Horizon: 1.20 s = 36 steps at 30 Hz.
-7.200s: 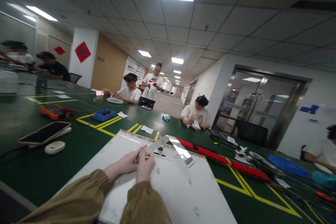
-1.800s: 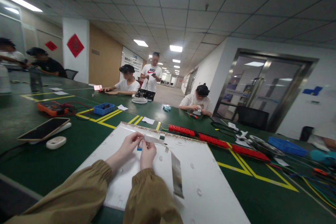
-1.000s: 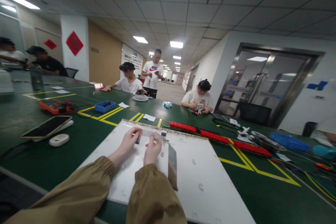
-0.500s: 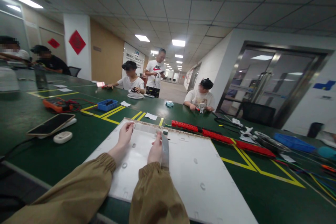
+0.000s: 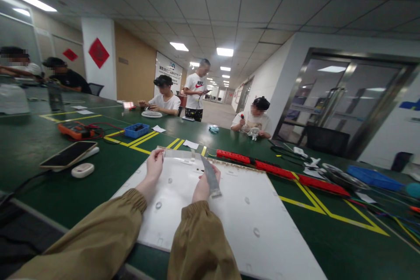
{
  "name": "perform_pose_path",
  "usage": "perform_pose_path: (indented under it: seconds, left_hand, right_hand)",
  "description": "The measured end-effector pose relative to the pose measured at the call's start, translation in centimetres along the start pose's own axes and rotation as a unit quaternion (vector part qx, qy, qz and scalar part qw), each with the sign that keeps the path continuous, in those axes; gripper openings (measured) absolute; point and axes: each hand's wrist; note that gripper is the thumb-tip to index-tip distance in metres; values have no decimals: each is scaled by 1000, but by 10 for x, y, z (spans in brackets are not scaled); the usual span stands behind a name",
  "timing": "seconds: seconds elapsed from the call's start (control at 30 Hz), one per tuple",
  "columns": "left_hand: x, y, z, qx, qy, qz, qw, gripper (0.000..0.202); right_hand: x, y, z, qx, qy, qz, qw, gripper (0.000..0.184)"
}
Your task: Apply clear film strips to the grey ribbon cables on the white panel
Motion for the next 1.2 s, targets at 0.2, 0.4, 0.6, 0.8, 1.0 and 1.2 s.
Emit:
perform_pose_path:
  seconds: [0.2,0.4,0.6,0.8,1.0,1.2]
  left_hand:
    - [-3,-2,7,-9,25,6,1000,17]
    - [-1,-3,8,-32,10,32,999,18]
    - [-2,3,1,-74,-7,8,997,17]
    - [19,11,-34,-171,-171,-1,970,25]
    - [43,10,-53,-132,-332,129,925,25]
    - [49,9,-51,-77,-316,254,911,27]
  right_hand:
    - [3,-3,5,-32,2,38,999,42]
    - [4,-4,12,-13,23,46,999,52]
    - [-5,2,3,80,-17,27,996,44]
    - [-9,7,-9,97,-78,-30,992,45]
    - [-11,6,-14,-8,-116,-64,991,42]
    - [-8,0,-13,-110,-207,-45,971,37]
Point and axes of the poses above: each hand's wrist, its own x-axis away from the middle knuckle, its own y-axis out of the back of the hand, z = x × y, and after that the axes turned 13 degrees about -x, right-handed
